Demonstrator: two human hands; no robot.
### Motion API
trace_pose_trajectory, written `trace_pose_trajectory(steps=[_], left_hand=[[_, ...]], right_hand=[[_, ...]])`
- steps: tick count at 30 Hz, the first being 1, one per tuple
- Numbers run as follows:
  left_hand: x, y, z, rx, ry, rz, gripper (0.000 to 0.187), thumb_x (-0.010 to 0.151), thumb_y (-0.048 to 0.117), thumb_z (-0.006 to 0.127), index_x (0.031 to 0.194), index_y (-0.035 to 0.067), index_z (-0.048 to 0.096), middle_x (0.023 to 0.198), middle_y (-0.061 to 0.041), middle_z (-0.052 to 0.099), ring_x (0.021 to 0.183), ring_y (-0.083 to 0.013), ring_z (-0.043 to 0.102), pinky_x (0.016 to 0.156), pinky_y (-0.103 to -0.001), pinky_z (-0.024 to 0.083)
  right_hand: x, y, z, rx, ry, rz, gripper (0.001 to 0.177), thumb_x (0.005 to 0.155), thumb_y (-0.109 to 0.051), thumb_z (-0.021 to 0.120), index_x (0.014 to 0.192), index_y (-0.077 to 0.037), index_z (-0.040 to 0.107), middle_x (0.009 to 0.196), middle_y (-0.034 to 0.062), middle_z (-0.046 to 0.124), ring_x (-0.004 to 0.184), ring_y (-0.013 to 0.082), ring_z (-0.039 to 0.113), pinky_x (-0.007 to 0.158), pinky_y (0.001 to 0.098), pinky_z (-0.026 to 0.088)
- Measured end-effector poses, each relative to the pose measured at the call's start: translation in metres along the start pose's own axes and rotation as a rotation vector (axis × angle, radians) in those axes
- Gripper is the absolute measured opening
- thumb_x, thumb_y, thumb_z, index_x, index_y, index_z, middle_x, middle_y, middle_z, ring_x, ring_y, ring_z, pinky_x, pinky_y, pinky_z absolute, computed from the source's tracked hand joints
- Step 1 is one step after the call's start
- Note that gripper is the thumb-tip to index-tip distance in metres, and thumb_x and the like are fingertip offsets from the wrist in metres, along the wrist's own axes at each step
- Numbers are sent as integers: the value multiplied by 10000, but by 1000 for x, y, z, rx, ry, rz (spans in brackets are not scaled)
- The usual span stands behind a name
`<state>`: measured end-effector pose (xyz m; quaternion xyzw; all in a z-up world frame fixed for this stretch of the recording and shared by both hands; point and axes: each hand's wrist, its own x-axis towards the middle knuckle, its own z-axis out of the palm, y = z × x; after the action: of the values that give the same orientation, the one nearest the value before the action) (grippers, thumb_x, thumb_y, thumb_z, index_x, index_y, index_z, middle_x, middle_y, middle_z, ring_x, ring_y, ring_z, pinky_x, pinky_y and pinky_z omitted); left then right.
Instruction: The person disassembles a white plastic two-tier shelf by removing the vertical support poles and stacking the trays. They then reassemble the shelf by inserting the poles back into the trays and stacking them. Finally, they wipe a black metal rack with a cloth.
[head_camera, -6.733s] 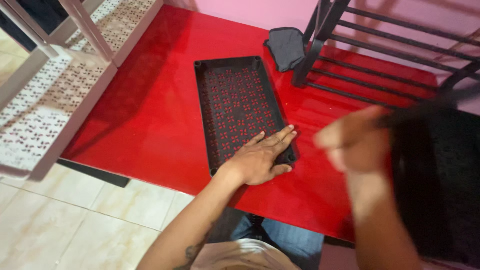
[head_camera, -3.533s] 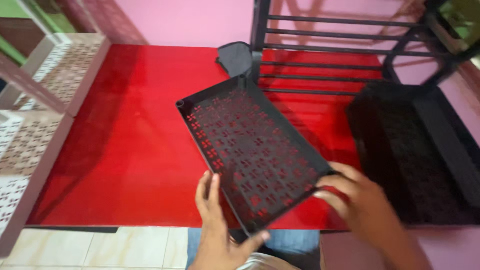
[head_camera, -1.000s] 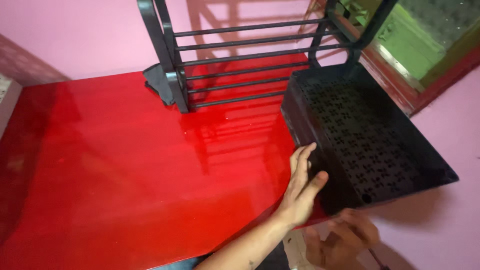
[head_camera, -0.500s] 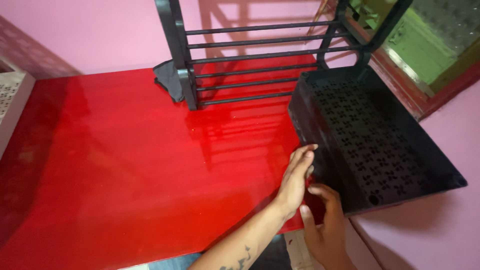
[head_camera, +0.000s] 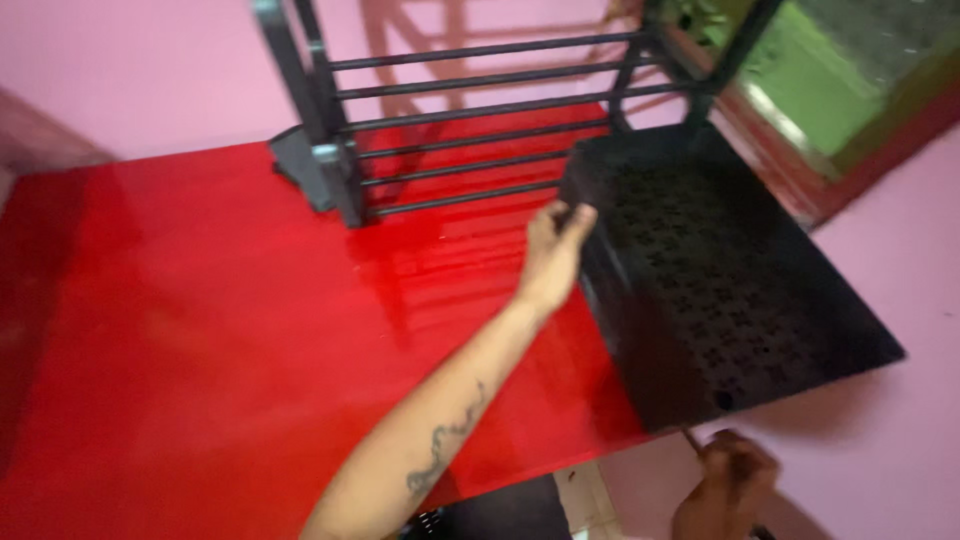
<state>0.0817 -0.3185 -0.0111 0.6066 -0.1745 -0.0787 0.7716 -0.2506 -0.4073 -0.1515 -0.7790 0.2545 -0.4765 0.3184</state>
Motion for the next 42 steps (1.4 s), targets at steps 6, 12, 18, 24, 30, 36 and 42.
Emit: trace_pose_trajectory(steps=[6,12,18,24,30,36,42], left_hand=[[46,-14,1,-66,-47,-106,847,978,667,366,1531,28,402,1610,-141,392,1516,-255,308,1221,-365,217],[36,3,-6,34,-56,-145,913,964,704,296,1584,35,330,1683,-142,286,1571,-259,208,1245,-356,162],[-9,26,-55,132,-65,-233,923,968,709,293,1598,35,245,1704,-126,203,1586,-237,137,1252,-344,121],[-70,53,-124,144,-45,-269,948,934,720,286,1598,44,258,1705,-106,193,1584,-217,129,1246,-336,118],[-124,80,-181,200,174,-332,937,955,713,275,1598,34,222,1706,-111,174,1587,-214,118,1251,-338,114],[-171,112,-237,-348,171,-278,844,983,645,281,1503,8,470,1550,-146,516,1410,-289,480,1166,-433,360],[-213,145,-290,-548,280,-186,802,992,636,251,1461,31,492,1472,-160,572,1337,-307,550,1128,-475,423]], right_hand=[[47,-18,-13,386,86,334,707,1097,-519,386,1562,9,311,1547,146,402,1361,264,438,1152,433,334],[61,-45,-6,530,84,303,769,1088,-566,378,1580,23,335,1620,156,388,1448,270,393,1213,459,281],[74,-69,-9,614,49,385,722,1080,-530,356,1567,3,354,1610,166,412,1457,289,418,1204,459,315],[83,-91,10,613,-62,263,688,1086,-491,337,1561,7,351,1614,182,404,1468,298,409,1207,444,311],[80,-105,23,529,-234,170,655,1093,-452,318,1555,11,347,1619,198,395,1479,306,399,1210,429,306],[72,-108,45,332,-436,6,623,1099,-413,299,1549,15,344,1623,214,387,1490,314,389,1213,414,302],[71,-114,76,155,-699,-275,592,1105,-375,279,1543,19,340,1628,229,379,1501,322,380,1215,399,297]])
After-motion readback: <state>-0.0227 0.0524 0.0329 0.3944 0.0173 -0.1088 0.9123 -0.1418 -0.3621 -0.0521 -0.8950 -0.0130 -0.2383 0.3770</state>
